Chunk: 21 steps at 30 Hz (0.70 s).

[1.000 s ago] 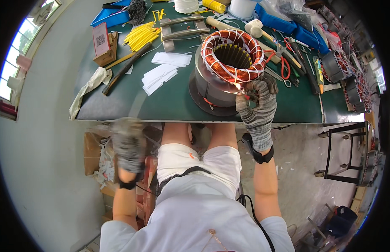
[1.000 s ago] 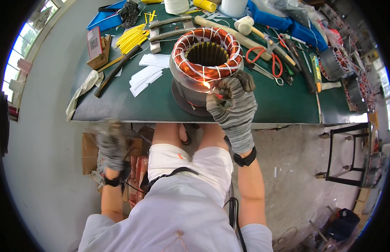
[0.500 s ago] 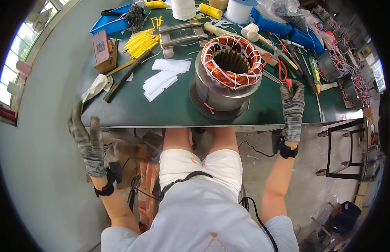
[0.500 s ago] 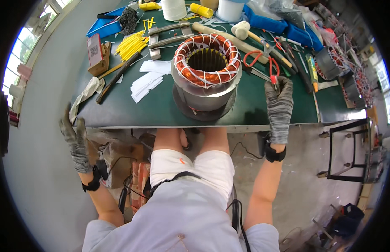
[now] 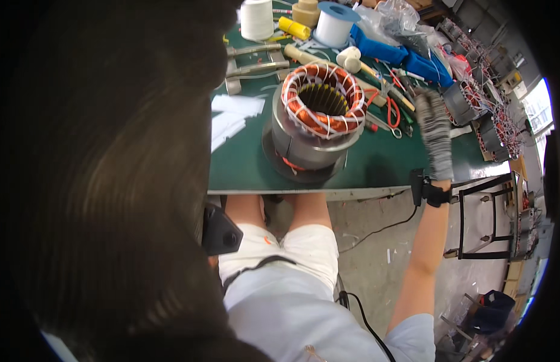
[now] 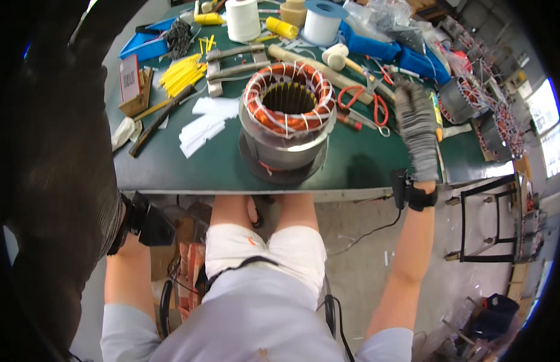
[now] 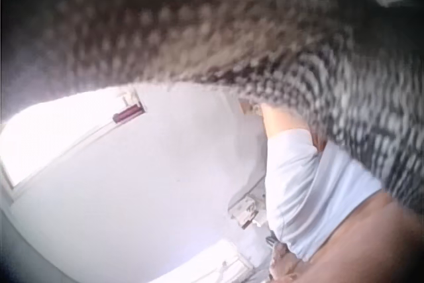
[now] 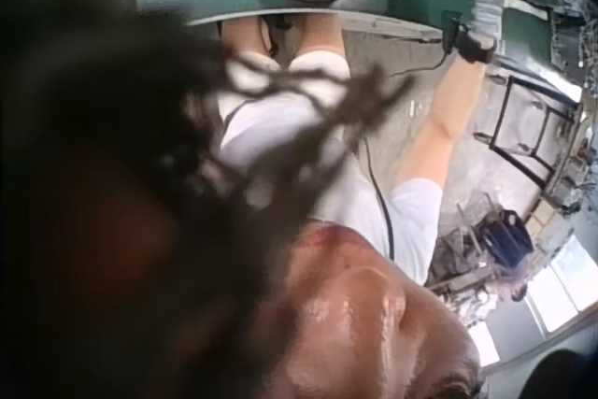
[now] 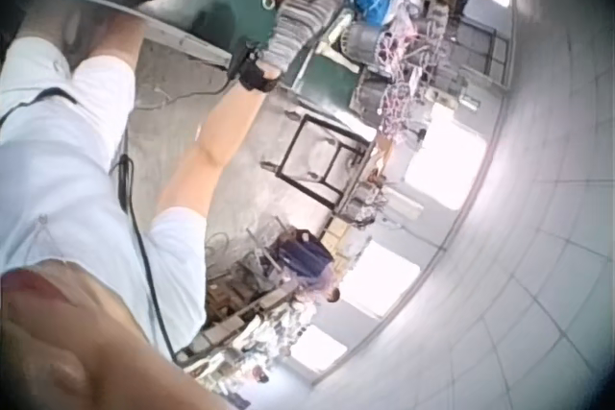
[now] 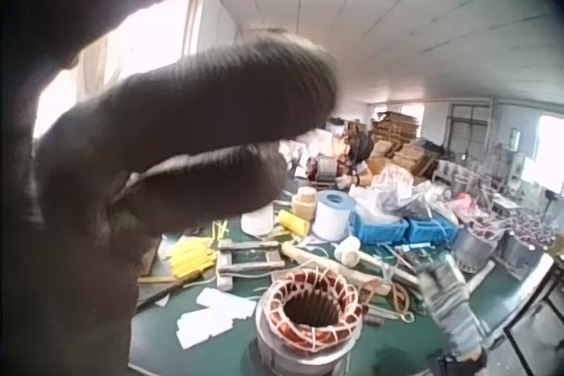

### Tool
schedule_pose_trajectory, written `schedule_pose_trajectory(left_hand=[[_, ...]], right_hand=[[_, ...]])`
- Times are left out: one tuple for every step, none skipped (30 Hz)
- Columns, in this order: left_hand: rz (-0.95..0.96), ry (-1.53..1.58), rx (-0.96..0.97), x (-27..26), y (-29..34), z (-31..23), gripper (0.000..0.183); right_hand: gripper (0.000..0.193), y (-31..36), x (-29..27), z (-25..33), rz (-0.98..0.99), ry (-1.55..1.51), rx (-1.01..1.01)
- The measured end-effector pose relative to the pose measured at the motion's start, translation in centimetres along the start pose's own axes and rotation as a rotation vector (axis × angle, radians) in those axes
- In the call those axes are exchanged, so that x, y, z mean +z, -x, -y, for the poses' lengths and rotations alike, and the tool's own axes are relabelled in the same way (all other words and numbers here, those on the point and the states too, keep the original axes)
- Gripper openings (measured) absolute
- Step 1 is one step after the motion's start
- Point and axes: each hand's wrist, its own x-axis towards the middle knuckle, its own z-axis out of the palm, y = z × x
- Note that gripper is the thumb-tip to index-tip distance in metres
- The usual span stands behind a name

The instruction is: Binding and winding the coils of an electric motor stator using white thread.

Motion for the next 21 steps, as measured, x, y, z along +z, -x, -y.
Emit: schedule_pose_trajectory(left_hand=[[-0.013,-0.017,-0.007,0.2,-0.1,0.2,0.084],[-0.020,-0.028,-0.019,0.2,-0.2,0.3,0.084],[-0.033,-0.059,-0.041,-0.2,0.0,0.4,0.084],[-0.065,-0.004,-0.027,0.8,0.1,1.9,0.084],[-0.086,0.004,-0.036,1.4,0.0,2.4,0.084],[-0.108,-0.016,-0.045,1.1,-0.5,1.6,0.084],[-0.133,-0.020,-0.045,1.1,-0.7,1.4,0.084],[-0.155,-0.025,-0.053,1.1,-0.5,1.5,0.084],[-0.177,-0.034,-0.058,1.1,-0.5,1.7,0.083],[-0.202,-0.028,-0.054,1.2,-0.5,1.8,0.083],[-0.220,-0.035,-0.059,1.2,-0.6,2.1,0.083],[-0.238,-0.046,-0.066,1.3,-0.5,2.2,0.083],[-0.257,-0.049,-0.066,1.4,-0.6,2.5,0.083],[-0.274,-0.052,-0.073,1.5,-0.6,2.7,0.083],[-0.289,-0.051,-0.077,1.7,-0.5,3.0,0.083],[-0.300,-0.057,-0.079,1.8,-0.4,3.1,0.083],[-0.317,-0.057,-0.083,1.9,-0.4,3.3,0.083],[-0.331,-0.056,-0.079,2.0,-0.3,3.4,0.083],[-0.344,-0.060,-0.084,2.1,-0.3,3.5,0.083],[-0.355,-0.065,-0.085,2.1,-0.3,3.5,0.083],[-0.363,-0.067,-0.085,2.1,-0.3,3.7,0.083]], right_hand=[[0.024,-0.1,1.5,-4.9,-0.020,0.715,-0.409],[0.024,1.2,4.1,-9.5,-0.090,0.265,-0.298],[0.024,2.5,5.6,-9.4,0.104,0.342,-0.105],[0.018,4.3,4.8,-11.9,0.083,0.346,-0.059],[0.014,5.1,5.3,-10.8,0.067,0.378,-0.132],[0.013,4.7,6.8,-8.4,0.159,0.116,-0.022],[0.016,4.8,7.8,-9.3,0.332,0.013,0.122],[0.018,4.3,9.5,-7.9,0.210,-0.432,0.603],[0.019,3.9,11.1,-6.6,0.069,-0.878,1.081],[0.010,4.7,11.9,-9.4,0.049,-0.832,0.921],[0.010,4.1,11.8,-9.3,0.052,-0.837,0.922],[0.016,3.2,11.6,-9.2,0.229,-0.199,0.821],[0.025,2.1,11.3,-9.3,0.371,0.434,0.659],[0.043,1.8,11.8,-9.4,0.144,0.200,0.864],[0.033,1.7,10.0,-9.5,0.296,0.507,0.741],[0.023,1.8,8.5,-8.5,0.398,0.618,0.485],[0.013,2.5,7.5,-8.5,0.490,0.727,0.227],[0.013,2.4,7.2,-8.9,0.484,0.726,0.225],[0.014,2.3,7.1,-9.3,0.573,0.773,0.337],[0.019,2.2,6.9,-9.6,0.661,0.819,0.452],[0.019,2.6,6.3,-9.7,0.657,0.819,0.452]])
